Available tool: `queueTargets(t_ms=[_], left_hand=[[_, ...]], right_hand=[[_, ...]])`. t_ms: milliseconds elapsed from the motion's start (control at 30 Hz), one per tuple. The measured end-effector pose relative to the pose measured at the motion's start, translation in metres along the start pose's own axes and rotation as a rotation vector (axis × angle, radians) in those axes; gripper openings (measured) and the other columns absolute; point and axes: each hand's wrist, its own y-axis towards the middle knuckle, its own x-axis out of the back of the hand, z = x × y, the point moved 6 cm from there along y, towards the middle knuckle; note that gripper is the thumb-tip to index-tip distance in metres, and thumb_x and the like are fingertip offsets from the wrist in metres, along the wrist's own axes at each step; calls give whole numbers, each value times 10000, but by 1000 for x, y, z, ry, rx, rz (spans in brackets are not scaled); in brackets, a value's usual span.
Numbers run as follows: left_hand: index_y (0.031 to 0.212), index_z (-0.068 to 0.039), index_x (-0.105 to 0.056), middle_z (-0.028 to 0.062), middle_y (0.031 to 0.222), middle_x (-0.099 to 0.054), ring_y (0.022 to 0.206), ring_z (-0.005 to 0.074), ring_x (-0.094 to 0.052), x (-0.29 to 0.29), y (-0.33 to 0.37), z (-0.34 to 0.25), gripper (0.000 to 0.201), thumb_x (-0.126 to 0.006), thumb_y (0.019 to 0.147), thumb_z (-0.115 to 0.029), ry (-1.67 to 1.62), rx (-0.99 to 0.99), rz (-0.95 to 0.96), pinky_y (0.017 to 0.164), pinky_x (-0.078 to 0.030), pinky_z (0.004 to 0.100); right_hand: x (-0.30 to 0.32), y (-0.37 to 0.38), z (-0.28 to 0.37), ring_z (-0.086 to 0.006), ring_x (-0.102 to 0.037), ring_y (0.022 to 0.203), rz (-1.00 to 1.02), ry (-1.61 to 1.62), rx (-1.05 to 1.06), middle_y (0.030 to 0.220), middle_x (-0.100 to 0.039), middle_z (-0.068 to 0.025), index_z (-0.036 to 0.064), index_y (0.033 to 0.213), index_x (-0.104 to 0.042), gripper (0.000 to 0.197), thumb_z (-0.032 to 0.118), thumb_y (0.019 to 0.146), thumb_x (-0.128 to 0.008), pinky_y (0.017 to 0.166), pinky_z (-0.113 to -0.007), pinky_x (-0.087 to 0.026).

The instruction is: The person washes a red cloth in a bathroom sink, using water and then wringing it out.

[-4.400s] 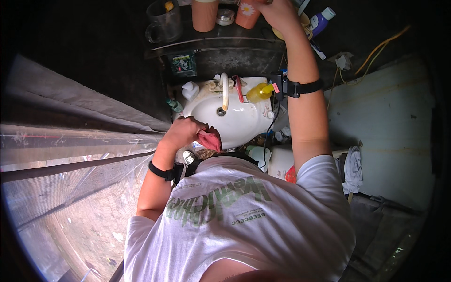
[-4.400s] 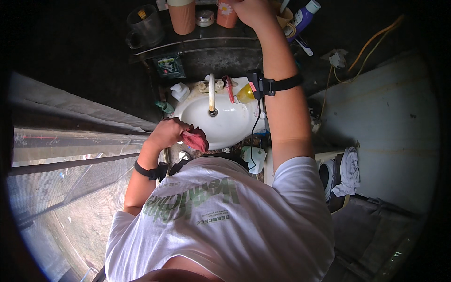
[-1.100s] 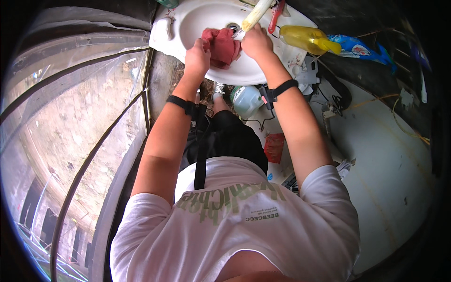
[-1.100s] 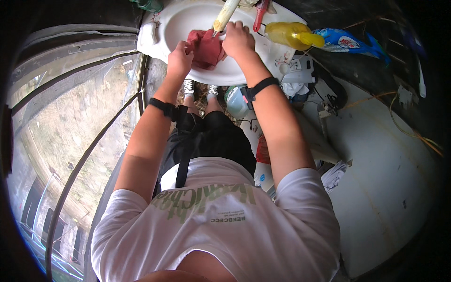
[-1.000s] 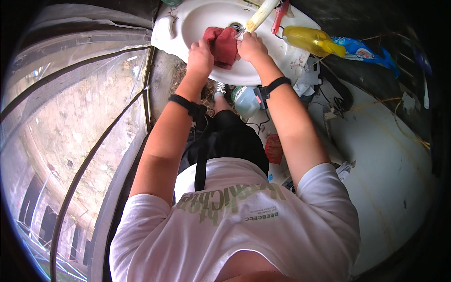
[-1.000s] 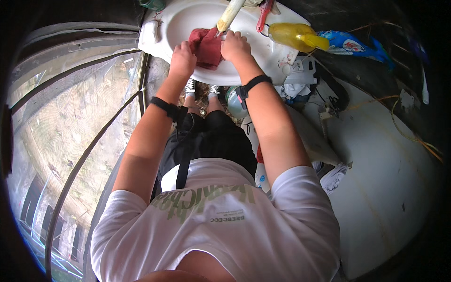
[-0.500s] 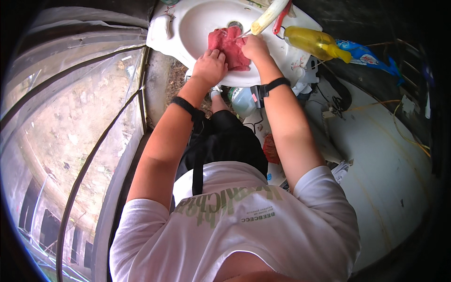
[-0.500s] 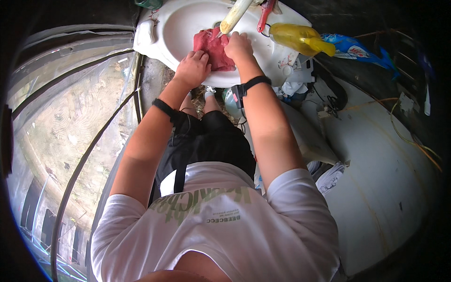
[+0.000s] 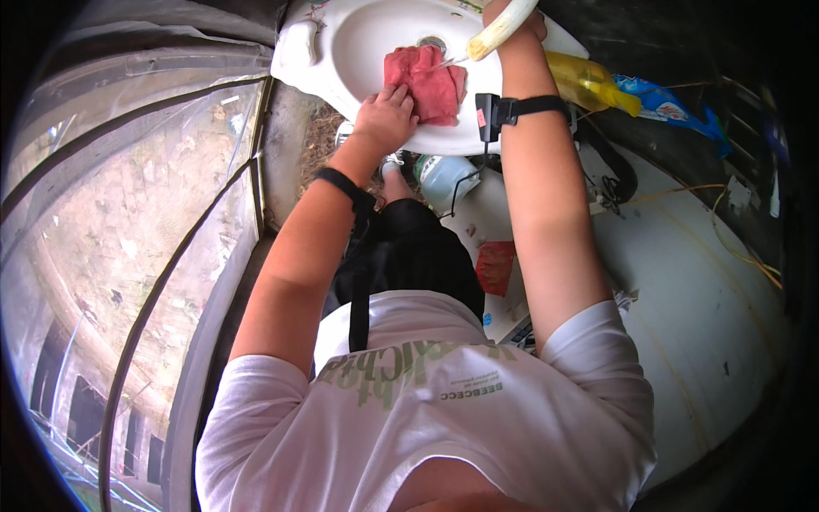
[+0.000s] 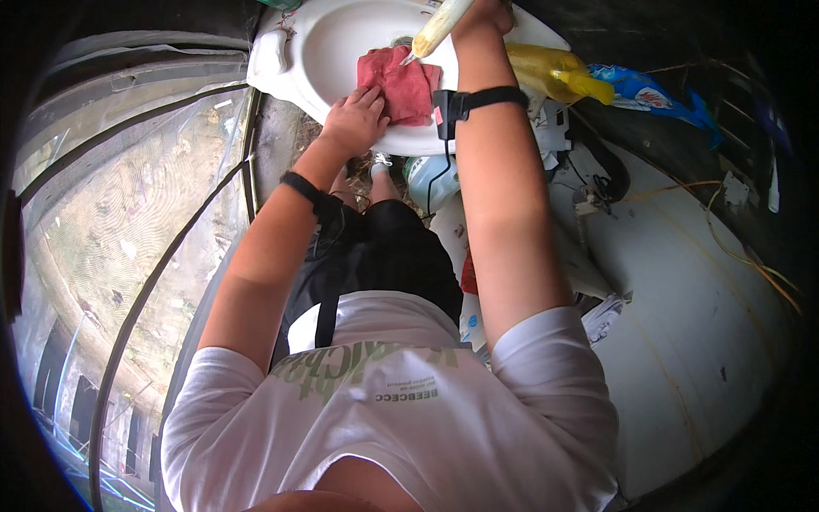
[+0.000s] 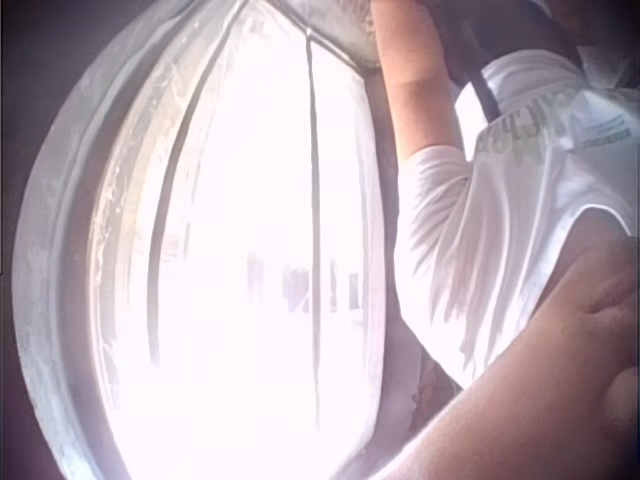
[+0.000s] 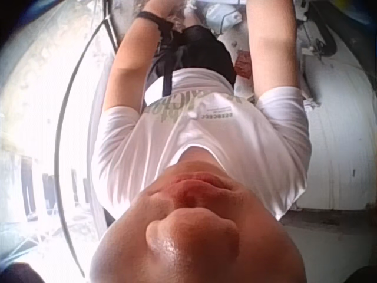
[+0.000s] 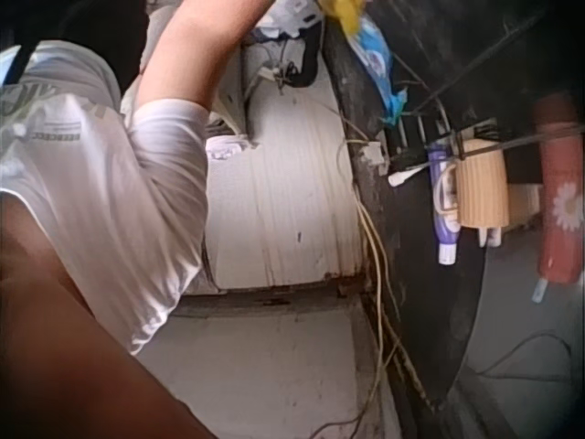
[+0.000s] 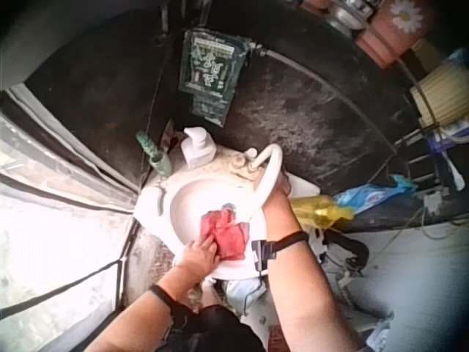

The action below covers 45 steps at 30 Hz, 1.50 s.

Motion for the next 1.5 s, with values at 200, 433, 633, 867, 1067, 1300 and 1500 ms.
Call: queueTargets(t_ms=[200,433,633,867,1067,1300,1500], left_hand=[[1382,-80,-656,116,1567,-565,1456,298,-505,2,7,-11,497,-585,1018,-410,29,-29,-31,1174,-448,479],[1369,-85,-663,102,1558,-578,1466,286,-494,0,0,-2,484,-585,1012,-402,39,3,-61,1158,-450,476],[1376,-88,-652,100,1568,-569,1474,288,-484,2,3,-5,484,-583,1012,-400,34,3,-44,1170,-435,489],[1227,-54,-711,124,1374,-704,1298,352,-621,20,12,6,338,-630,988,-279,-358,152,-49,1107,-490,474],[1141,-44,-731,211,1022,-769,922,291,-754,19,5,50,272,-617,964,-215,-1090,665,-268,861,-589,421],[1165,-9,-631,121,1091,-727,987,239,-713,33,17,8,198,-564,1029,-136,-1772,780,-147,912,-584,374],[1152,-27,-673,114,1072,-724,960,265,-705,22,60,-15,210,-536,1047,-147,-1921,787,-50,847,-587,412]], right_hand=[[-9,32,-44,-280,-589,1383,-15,-167,102,1457,-645,-166,116,1523,-524,715,559,980,-667,1135,-357,-473],[16,-7,4,-318,-647,1306,30,-46,146,1376,-685,-195,110,1451,-562,685,581,969,-682,1063,-391,-526],[22,-11,4,-342,-678,1236,-23,-43,118,1307,-714,-190,124,1420,-577,680,608,956,-692,1011,-405,-555],[-34,-56,-37,-394,-682,1159,49,197,434,1210,-699,-229,46,1257,-617,475,360,909,-697,981,-483,-554],[-127,-131,-12,-346,-755,936,359,348,-56,894,-777,-146,89,881,-747,91,108,874,-659,859,-446,-597],[-154,-103,-54,-257,-748,825,416,-12,202,862,-778,-134,17,841,-771,228,153,918,-605,799,-385,-580],[-107,-84,-82,-376,-719,1163,472,134,-82,1251,-744,-216,102,1210,-748,335,268,957,-604,1006,-447,-561]])
